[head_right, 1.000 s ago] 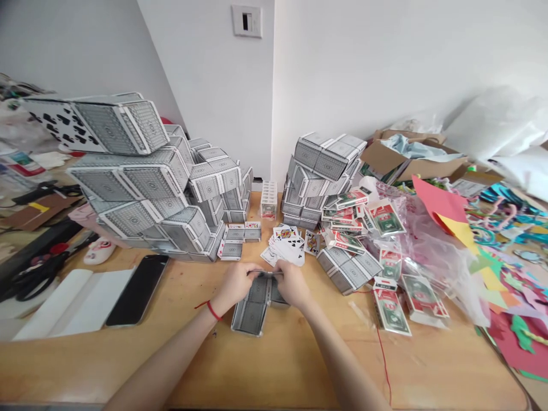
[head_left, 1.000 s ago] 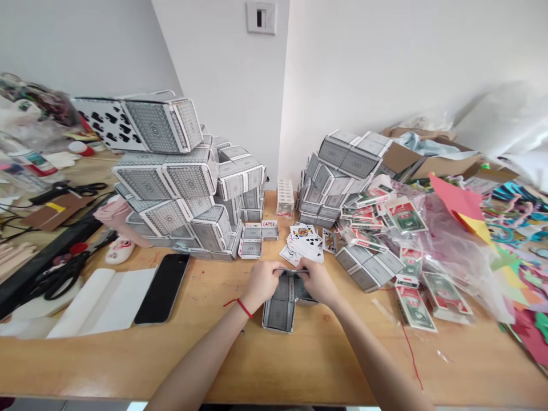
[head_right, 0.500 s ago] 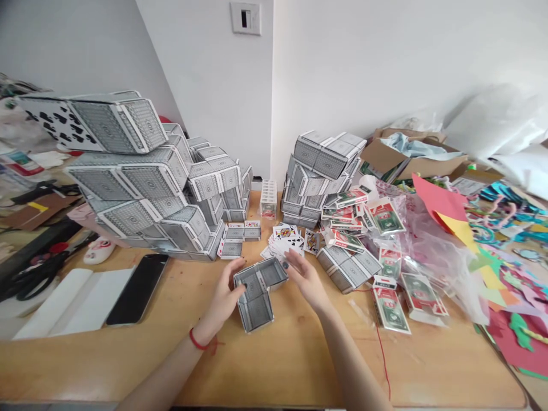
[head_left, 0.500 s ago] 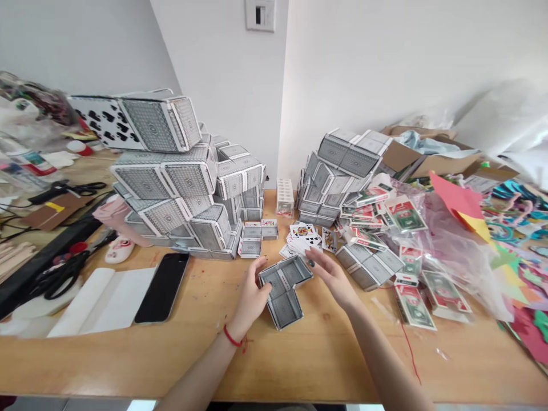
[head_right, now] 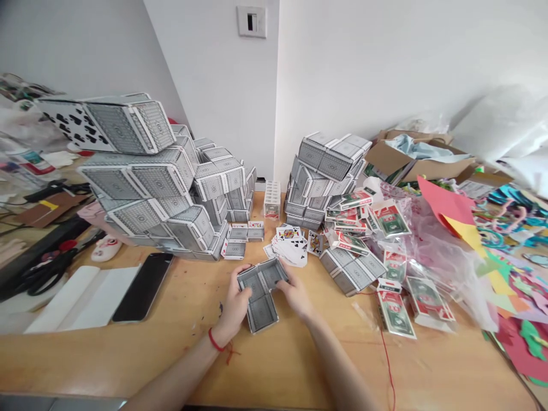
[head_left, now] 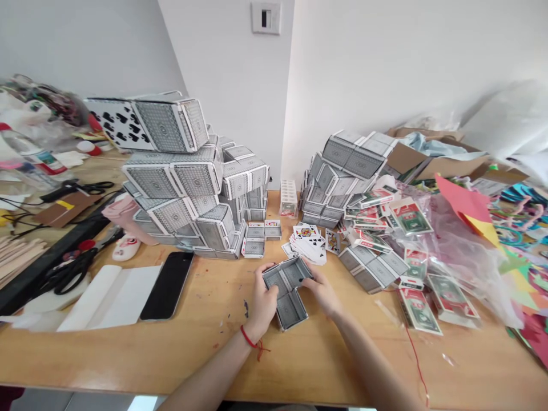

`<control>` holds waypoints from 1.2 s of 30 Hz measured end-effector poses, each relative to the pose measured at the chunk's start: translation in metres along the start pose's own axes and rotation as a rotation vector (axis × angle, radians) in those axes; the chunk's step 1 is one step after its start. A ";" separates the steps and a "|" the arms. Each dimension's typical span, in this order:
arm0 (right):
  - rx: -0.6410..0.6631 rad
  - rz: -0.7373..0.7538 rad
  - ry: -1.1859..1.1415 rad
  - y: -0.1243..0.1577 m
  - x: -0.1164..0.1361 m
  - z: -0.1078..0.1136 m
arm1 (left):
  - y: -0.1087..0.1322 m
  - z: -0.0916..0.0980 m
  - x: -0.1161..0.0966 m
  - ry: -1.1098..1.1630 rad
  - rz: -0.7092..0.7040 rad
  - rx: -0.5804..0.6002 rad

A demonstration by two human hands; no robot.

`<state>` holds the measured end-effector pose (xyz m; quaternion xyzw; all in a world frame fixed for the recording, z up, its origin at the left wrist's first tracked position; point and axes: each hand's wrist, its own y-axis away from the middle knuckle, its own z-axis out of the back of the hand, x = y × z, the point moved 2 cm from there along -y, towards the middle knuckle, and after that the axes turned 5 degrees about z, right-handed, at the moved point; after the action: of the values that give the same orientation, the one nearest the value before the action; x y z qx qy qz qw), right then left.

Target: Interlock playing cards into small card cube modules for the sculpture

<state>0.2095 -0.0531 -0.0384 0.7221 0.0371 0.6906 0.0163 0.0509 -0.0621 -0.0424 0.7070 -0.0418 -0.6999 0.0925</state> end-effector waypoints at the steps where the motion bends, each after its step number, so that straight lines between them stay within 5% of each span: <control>1: 0.011 0.007 -0.008 -0.001 -0.001 0.002 | 0.001 0.001 -0.002 -0.005 0.008 0.025; 6: -0.045 0.046 -0.040 -0.013 0.000 0.011 | 0.002 0.005 -0.022 0.026 0.037 0.266; 13: 0.048 0.158 0.154 -0.033 0.035 0.005 | -0.026 0.005 -0.049 0.036 0.151 0.478; 22: -0.020 0.199 0.532 -0.044 0.043 0.010 | -0.021 0.003 -0.038 -0.143 0.199 0.369; 30: -0.071 0.281 0.618 -0.038 0.061 0.001 | -0.024 -0.005 -0.025 -0.162 0.052 0.007; 36: -0.161 0.255 0.688 -0.033 0.065 -0.003 | -0.035 -0.008 -0.027 -0.213 0.002 -0.015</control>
<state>0.2079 -0.0154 0.0238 0.4431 -0.1042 0.8900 -0.0266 0.0560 -0.0225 -0.0229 0.6277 -0.0467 -0.7714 0.0933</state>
